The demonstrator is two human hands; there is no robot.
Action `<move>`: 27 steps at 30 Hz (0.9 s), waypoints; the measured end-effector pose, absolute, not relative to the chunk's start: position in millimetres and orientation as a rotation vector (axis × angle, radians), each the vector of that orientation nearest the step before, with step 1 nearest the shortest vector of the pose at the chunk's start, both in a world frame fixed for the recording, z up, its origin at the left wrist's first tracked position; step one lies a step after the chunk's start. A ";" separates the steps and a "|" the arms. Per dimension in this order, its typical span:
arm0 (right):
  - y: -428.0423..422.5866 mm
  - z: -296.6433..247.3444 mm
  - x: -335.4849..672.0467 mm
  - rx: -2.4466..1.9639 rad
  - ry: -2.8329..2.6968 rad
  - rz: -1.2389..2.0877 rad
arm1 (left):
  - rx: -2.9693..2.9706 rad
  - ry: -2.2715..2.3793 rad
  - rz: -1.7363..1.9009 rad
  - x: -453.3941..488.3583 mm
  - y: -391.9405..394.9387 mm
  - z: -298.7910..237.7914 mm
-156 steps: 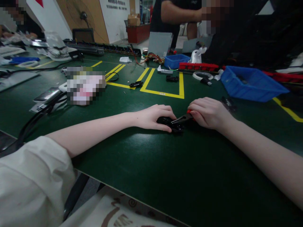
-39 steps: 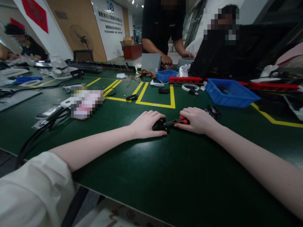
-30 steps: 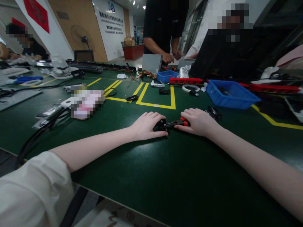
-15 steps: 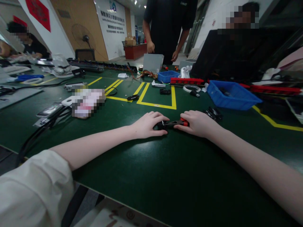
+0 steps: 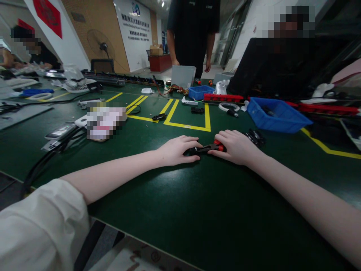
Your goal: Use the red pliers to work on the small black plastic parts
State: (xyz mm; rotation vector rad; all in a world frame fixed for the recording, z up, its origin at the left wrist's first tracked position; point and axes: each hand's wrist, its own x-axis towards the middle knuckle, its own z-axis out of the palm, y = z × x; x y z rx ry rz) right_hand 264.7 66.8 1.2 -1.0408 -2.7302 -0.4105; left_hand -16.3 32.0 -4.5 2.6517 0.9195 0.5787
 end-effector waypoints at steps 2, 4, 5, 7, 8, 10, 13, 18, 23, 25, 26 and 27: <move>66.6 1.3 264.6 -1.038 -2.717 -0.391 | 2.654 0.902 0.591 -16.3 32.7 -4.9; 66.7 0.9 264.7 -1.052 -2.687 -0.377 | 2.655 0.893 0.599 -16.1 33.1 -5.0; 66.9 0.4 264.9 -1.060 -2.669 -0.371 | 2.654 0.894 0.603 -15.9 33.3 -4.9; 67.9 -1.2 265.5 -1.075 -2.636 -0.362 | 2.653 0.900 0.607 -15.4 33.6 -4.8; 68.5 -2.1 265.9 -1.080 -2.627 -0.357 | 2.654 0.900 0.607 -15.2 33.8 -4.7; 69.4 -3.4 266.7 -1.084 -2.624 -0.351 | 2.665 0.892 0.606 -14.8 34.0 -4.7; 68.0 0.1 266.0 -1.032 -2.636 -0.383 | 2.687 0.881 0.614 -14.5 33.8 -4.8; 58.2 23.3 257.6 -0.888 -2.569 -0.545 | 2.743 0.862 0.604 -13.8 33.9 -5.6; 59.7 30.0 268.3 -0.909 -2.634 -0.440 | 2.752 0.869 0.623 -13.9 34.8 -6.4; 63.8 21.5 282.4 -0.935 -2.691 -0.327 | 2.742 0.851 0.633 -14.3 34.6 -6.3; 65.3 16.3 290.1 -0.968 -2.701 -0.278 | 2.737 0.840 0.636 -14.5 34.5 -6.3; 65.9 11.3 297.6 -1.004 -2.704 -0.225 | 2.731 0.832 0.637 -14.7 34.5 -6.3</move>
